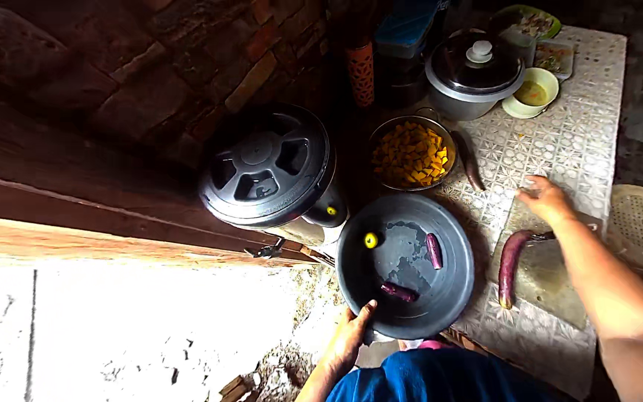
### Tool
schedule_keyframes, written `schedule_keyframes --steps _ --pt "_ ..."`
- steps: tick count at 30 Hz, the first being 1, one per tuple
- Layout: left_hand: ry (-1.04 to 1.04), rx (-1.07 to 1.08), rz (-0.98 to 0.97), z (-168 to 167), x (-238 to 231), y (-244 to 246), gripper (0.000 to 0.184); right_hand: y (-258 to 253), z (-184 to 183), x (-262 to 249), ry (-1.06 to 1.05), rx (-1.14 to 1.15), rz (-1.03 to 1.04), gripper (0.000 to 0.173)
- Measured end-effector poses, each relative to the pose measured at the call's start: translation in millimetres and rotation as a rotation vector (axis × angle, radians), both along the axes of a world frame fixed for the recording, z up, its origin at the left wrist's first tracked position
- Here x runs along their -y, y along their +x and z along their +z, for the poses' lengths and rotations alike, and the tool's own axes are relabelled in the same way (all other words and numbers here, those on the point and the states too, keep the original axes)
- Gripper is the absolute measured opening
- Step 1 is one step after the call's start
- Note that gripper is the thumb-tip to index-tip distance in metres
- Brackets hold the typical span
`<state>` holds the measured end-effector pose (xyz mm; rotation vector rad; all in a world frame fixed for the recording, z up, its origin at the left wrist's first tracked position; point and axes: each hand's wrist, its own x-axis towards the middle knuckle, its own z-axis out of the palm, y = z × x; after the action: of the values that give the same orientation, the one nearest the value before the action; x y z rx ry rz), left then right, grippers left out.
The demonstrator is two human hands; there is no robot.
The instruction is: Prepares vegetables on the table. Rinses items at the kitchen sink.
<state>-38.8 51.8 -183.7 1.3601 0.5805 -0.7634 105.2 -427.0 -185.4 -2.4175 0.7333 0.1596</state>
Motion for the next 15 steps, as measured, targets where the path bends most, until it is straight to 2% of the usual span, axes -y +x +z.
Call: schedule_keyframes --steps 3,5,7,9,15 --pt "0.008 -0.007 -0.021 -3.5 -2.5 -2.5 0.033 29.7 -8.2 -39.4 -0.109 -0.054 0.005 0.071" --pt "0.032 -0.005 -0.04 -2.3 -4.7 -0.9 0.034 49.7 -22.1 -62.9 -0.157 -0.011 0.019 0.075" --pt "0.065 -0.022 -0.041 1.3 -3.9 3.7 0.036 66.6 -28.8 -86.3 -0.156 0.051 0.073 0.077" --pt "0.078 -0.035 -0.036 4.6 -2.8 6.2 0.036 81.4 -35.4 -104.0 -0.106 0.018 0.107 0.077" --pt "0.076 -0.029 0.011 5.2 0.8 4.7 0.03 93.9 -17.5 -125.3 -0.042 -0.2 0.061 0.041"
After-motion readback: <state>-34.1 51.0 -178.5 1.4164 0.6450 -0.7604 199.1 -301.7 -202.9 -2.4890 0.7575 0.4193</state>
